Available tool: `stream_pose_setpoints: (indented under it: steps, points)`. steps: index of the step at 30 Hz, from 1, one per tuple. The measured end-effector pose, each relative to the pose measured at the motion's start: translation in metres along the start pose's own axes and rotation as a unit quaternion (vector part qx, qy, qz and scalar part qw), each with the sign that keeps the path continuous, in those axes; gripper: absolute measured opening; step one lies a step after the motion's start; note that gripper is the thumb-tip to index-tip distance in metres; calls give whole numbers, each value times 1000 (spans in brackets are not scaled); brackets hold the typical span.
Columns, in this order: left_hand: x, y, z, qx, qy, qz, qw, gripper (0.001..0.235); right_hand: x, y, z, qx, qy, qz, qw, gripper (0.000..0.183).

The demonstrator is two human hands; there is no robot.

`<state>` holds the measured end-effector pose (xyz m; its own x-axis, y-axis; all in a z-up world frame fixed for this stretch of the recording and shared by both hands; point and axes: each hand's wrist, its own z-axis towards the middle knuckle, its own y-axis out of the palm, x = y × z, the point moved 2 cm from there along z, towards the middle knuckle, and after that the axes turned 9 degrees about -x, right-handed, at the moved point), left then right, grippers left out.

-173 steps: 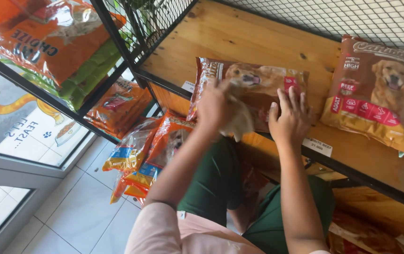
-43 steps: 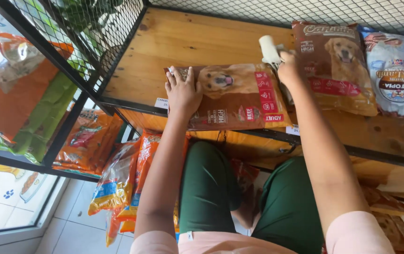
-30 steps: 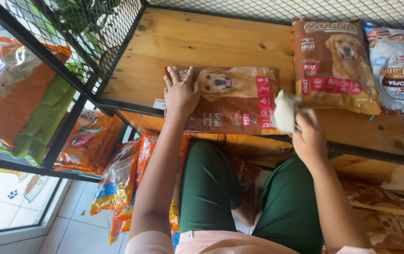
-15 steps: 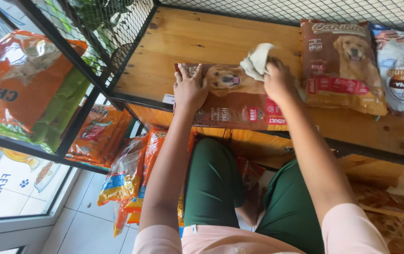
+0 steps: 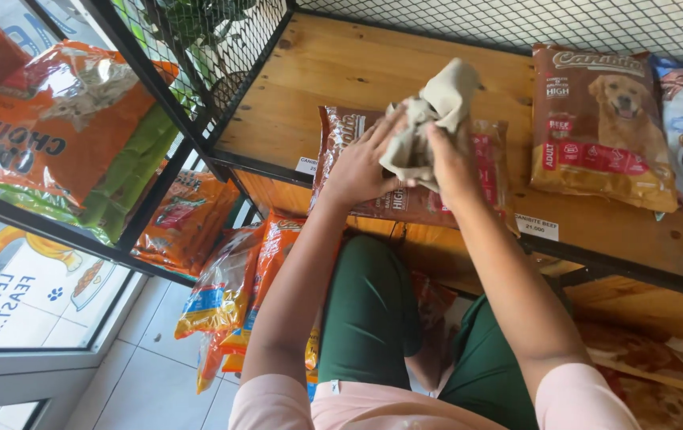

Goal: Wiping down a wooden shelf and bags of pet food with a cloth

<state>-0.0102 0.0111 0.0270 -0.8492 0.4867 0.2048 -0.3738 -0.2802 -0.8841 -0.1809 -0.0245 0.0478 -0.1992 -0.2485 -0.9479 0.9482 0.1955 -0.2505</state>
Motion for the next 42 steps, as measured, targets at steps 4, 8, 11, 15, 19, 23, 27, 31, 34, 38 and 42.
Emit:
stream_pose_setpoints:
  steps: [4, 8, 11, 15, 19, 23, 27, 31, 34, 38, 42]
  points:
    - [-24, 17, -9, 124, -41, -222, 966, 79, -8, 22, 13, -103, 4, 21, 994, 59]
    - [-11, -2, -14, 100, -92, -137, 981, 85, 20, -53, 38, -34, 26, -224, 974, 77]
    - [-5, 4, 6, 18, -63, -41, 997, 78, 91, -69, 58, -5, -24, -387, 922, 59]
    - [-42, 33, 17, 107, -136, -58, 983, 64, 95, -74, 49, -15, -217, -445, 869, 32]
    - [-123, 54, -39, 215, -421, 28, 881, 79, 113, -89, 56, 15, -192, -384, 903, 30]
    - [-54, -6, -92, 325, -381, -37, 865, 44, 98, -94, 44, 167, -178, -403, 882, 27]
    - [-42, 44, -110, 417, -376, -231, 795, 65, 149, -110, 69, 111, -19, -325, 939, 39]
    - [9, 61, -141, 568, -335, -520, 542, 41, 134, -120, 59, 56, 95, -273, 956, 63]
    - [5, 108, -182, 532, -378, -551, 520, 48, 142, -132, 59, 25, 128, -296, 946, 80]
    - [17, 160, -222, 97, -386, -648, 649, 53, 132, -127, 44, 20, 145, -296, 944, 83]
    - [78, 128, -145, -23, -262, -718, 644, 78, 89, -112, 0, 45, 134, -190, 972, 82]
